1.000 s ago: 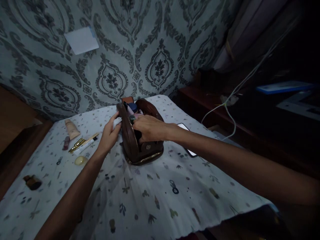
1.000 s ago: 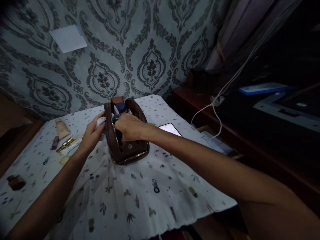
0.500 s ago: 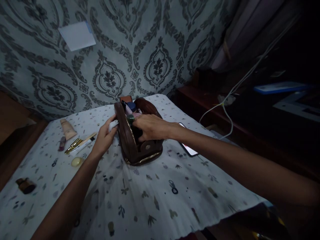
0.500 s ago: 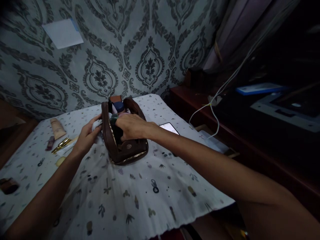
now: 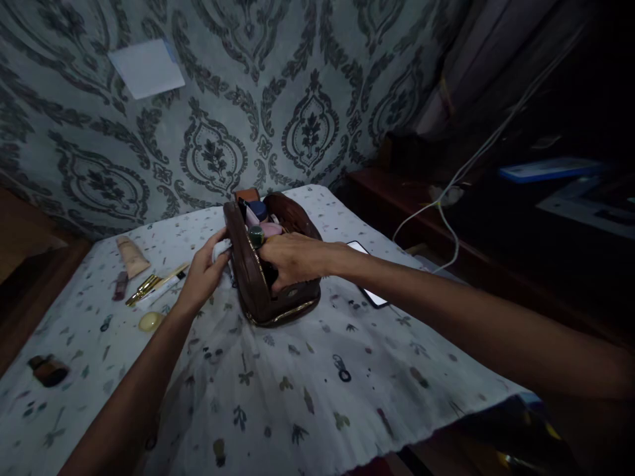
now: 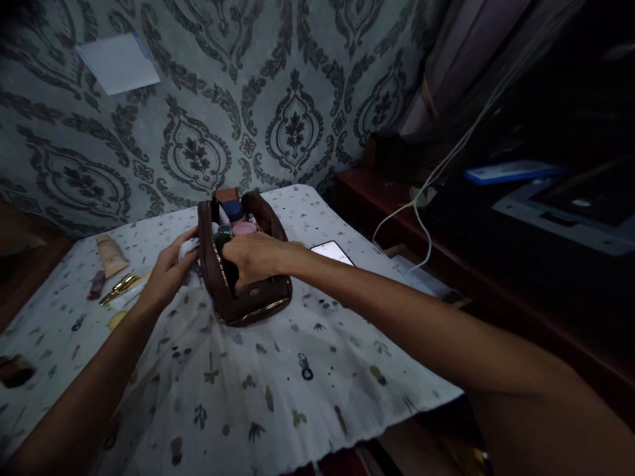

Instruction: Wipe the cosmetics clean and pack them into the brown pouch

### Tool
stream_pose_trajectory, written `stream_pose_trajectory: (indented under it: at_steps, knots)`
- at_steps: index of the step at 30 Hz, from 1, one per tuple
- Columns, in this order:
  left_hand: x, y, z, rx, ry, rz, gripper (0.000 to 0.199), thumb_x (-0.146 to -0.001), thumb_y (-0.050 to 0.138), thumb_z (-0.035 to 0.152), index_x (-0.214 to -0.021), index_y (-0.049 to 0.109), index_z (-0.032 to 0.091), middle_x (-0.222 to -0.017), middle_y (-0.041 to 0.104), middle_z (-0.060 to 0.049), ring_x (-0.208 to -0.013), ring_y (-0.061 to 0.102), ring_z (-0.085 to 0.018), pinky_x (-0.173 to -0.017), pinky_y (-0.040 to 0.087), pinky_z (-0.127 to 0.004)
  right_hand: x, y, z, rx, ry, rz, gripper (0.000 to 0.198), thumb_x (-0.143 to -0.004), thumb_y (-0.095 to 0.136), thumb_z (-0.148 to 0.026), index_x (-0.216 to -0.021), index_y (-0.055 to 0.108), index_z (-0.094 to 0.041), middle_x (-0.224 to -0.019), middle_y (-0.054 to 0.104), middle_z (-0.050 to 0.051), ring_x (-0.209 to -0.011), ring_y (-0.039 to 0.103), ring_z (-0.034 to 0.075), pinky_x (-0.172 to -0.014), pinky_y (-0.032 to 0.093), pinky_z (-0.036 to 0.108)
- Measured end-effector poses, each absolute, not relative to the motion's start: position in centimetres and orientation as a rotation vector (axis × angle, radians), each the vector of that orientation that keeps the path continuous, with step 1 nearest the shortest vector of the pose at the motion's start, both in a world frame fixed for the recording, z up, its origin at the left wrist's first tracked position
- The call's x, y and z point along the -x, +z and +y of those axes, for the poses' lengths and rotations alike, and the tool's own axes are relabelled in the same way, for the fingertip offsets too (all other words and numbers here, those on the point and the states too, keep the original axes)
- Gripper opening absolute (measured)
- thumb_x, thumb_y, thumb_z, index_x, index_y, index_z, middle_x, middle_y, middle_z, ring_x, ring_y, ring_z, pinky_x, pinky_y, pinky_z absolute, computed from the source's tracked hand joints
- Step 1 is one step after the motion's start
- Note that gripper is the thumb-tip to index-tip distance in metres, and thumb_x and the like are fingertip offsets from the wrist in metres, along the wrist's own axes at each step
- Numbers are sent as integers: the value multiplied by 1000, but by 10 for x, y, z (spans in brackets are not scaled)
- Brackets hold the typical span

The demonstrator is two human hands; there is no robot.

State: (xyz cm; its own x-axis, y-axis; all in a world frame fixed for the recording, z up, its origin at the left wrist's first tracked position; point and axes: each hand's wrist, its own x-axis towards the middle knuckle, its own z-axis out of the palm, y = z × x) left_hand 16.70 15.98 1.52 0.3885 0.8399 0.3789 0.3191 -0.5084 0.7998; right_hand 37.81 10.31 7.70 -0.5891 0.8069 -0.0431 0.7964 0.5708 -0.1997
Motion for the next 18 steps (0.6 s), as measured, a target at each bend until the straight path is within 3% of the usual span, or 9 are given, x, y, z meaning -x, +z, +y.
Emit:
stream_pose_trajectory:
  at_steps: [7, 12, 15, 18]
  knots:
    - [-167, 12, 162, -2034, 1074, 984, 53, -85, 58, 41, -132, 60, 17, -141, 61, -9, -138, 47, -29, -121, 28, -46, -383, 70, 107, 1411, 269, -2703, 36, -70, 77, -38, -95, 72, -13, -92, 69, 11, -87, 63, 25, -68, 44, 30]
    - [-161, 12, 162, -1992, 1087, 1035, 56, -84, 59, 44, -132, 60, 15, -140, 60, -12, -136, 48, -31, -120, 29, -48, -392, 89, 104, 1317, 334, -2614, 28, -74, 79, -32, -93, 73, -12, -81, 67, 4, -72, 58, 16, -62, 36, 25]
    - [-147, 12, 156, -1901, 1070, 1119, 58, -83, 60, 48, -132, 57, 16, -138, 60, -14, -126, 58, -32, -113, 38, -51, -402, 106, 92, 1319, 330, -2350, 17, -84, 68, -22, -96, 74, -12, -75, 65, 0, -65, 54, 11, -63, 33, 24]
    - [-124, 10, 147, -1790, 1053, 1215, 57, -83, 61, 50, -131, 54, 19, -130, 63, -13, -113, 66, -30, -101, 48, -48, -410, 111, 74, 1340, 300, -2047, 16, -88, 62, -22, -90, 75, -13, -65, 61, -2, -59, 50, 9, -61, 31, 24]
